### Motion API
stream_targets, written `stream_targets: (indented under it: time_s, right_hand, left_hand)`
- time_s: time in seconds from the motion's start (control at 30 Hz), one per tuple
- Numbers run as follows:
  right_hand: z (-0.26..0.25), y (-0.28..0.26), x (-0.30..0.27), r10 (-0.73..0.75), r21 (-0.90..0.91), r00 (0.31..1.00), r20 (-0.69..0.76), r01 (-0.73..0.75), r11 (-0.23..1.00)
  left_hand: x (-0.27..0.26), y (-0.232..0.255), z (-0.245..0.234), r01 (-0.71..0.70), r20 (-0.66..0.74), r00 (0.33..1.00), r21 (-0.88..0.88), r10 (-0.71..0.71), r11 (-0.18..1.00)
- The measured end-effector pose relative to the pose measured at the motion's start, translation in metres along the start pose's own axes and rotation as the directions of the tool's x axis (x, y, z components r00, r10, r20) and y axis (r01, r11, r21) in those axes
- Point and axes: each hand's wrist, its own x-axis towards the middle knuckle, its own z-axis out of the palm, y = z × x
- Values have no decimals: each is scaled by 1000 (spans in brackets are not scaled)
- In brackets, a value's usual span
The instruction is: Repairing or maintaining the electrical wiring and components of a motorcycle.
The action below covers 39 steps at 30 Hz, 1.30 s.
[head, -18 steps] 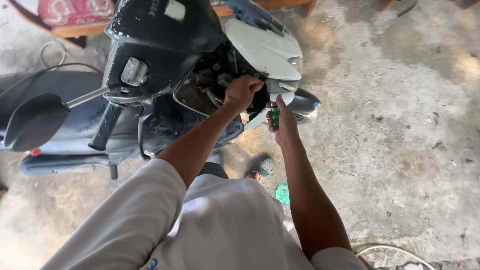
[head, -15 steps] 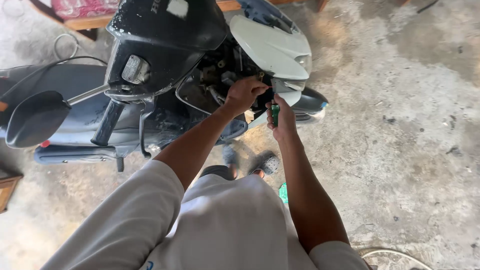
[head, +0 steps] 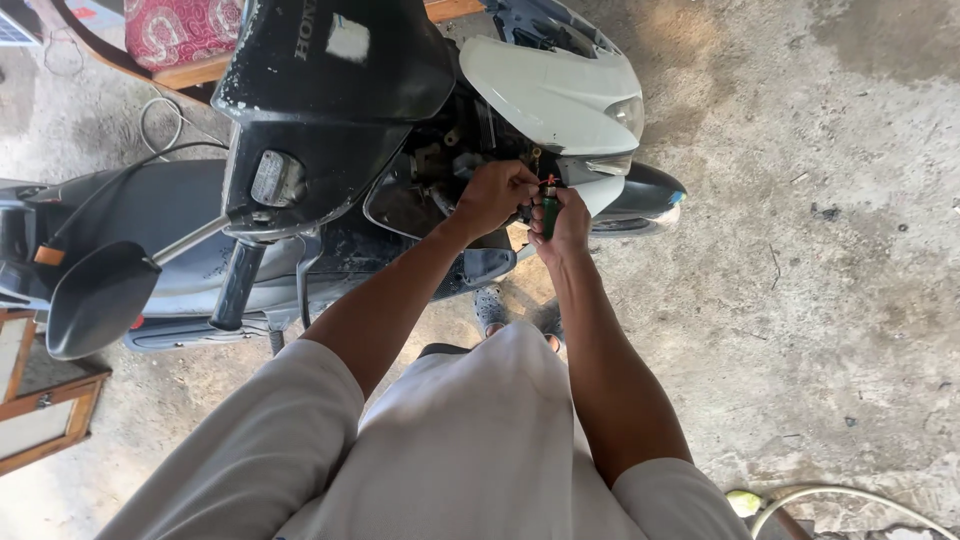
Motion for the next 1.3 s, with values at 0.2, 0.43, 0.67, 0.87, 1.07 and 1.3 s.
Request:
stream_targets:
  time_s: [0.2,0.43,0.67,0.87,1.07,1.3]
  right_hand:
    - [-1,11,9,-12,71,1000,-24,13,997]
    - [8,11,2,-29,119,999,-39,33,992]
    - [17,9,-9,-85,79,995,-45,88,993]
    - [19,8,-10,-80,68,996,-35,82,994]
    - [18,9,-10,-83,61,996,-18,84,995]
    - [19,7,-12,-76,57,997,-12,76,995]
  left_hand:
    - [3,0,-2,21,8,1000,29,-21,999]
    - [2,1,-6,21,17,1000,32,-21,999]
    - [1,5,-7,29,15,999,93,-31,995]
    - [1,2,-7,32,13,999,70,-33,997]
    - [0,3,-8,38,17,999,54,-39,998]
    - [2,-2,-7,25,14,1000,24,-26,999]
